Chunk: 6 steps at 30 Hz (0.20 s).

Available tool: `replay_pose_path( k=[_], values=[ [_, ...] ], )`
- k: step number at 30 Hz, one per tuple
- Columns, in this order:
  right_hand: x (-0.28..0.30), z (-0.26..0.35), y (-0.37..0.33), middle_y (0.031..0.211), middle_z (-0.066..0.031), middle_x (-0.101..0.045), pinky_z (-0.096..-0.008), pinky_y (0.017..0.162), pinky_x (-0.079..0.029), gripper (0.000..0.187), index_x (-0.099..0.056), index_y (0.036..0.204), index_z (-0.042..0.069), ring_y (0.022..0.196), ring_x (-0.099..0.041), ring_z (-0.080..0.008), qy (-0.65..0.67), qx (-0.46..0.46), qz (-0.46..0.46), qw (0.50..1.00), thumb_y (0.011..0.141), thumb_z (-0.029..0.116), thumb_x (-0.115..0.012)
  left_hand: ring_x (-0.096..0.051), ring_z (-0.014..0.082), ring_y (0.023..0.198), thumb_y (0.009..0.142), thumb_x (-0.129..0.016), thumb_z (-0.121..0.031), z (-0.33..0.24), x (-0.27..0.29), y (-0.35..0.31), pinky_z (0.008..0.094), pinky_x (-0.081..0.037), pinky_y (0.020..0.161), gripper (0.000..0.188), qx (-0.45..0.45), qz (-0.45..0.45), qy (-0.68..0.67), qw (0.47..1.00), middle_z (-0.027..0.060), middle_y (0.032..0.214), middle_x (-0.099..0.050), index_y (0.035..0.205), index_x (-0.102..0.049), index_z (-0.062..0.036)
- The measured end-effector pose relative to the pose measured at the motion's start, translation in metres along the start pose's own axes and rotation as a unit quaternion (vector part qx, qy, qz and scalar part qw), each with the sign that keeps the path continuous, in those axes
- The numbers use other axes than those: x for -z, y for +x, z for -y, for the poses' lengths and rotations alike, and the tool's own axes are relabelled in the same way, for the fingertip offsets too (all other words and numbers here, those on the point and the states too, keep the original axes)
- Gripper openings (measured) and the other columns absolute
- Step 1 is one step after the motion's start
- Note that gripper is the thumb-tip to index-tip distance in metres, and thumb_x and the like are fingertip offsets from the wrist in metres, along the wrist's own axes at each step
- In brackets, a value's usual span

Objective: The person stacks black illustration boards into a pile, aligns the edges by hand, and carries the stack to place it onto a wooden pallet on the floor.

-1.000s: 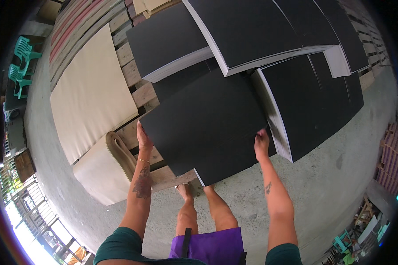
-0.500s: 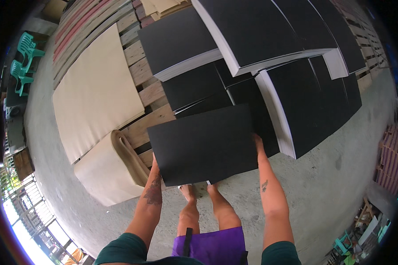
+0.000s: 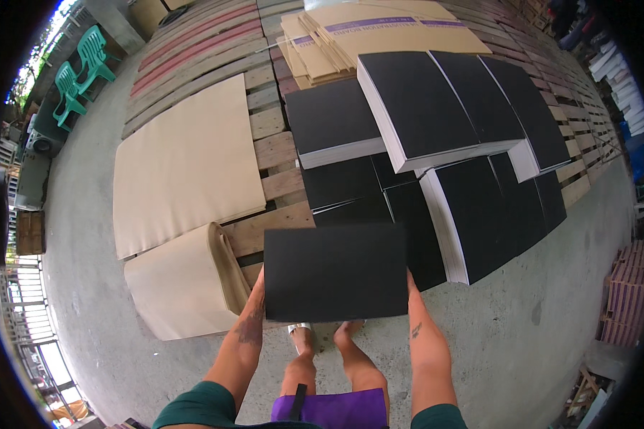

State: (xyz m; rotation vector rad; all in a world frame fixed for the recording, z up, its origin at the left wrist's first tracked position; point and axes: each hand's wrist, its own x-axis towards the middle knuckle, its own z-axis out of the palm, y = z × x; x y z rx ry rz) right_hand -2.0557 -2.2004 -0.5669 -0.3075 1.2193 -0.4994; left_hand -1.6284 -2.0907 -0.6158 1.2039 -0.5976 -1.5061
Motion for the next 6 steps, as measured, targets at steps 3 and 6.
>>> replay_pose_path(
  k=[3, 6],
  values=[
    [-0.008, -0.023, -0.060, 0.123, -0.0075, -0.061, -0.0354, 0.091, -0.052, 0.068, -0.052, 0.143, 0.003, 0.108, -0.059, -0.0194, -0.004, 0.082, 0.027, 0.996, 0.097, 0.054, -0.056, -0.058, 0.0108, 0.098, 0.105, -0.051, -0.028, 0.006, -0.006, -0.079, 0.0289, -0.053, 0.081, 0.036, 0.050, -0.099, -0.114, 0.987, 0.0035, 0.113, -0.061, 0.132, -0.055, -0.0049],
    [-0.026, -0.041, -0.170, 0.125, -0.0051, -0.060, -0.0358, 0.091, -0.052, 0.069, -0.050, 0.145, 0.006, 0.109, -0.059, -0.0207, -0.060, -0.015, 0.112, 0.992, 0.097, 0.054, -0.057, -0.056, 0.0101, 0.099, 0.105, -0.051, -0.023, -0.035, 0.012, -0.211, 0.0291, -0.053, 0.083, 0.034, 0.089, -0.161, -0.112, 0.977, 0.0029, 0.114, -0.059, 0.134, -0.054, -0.0051]
  ],
)
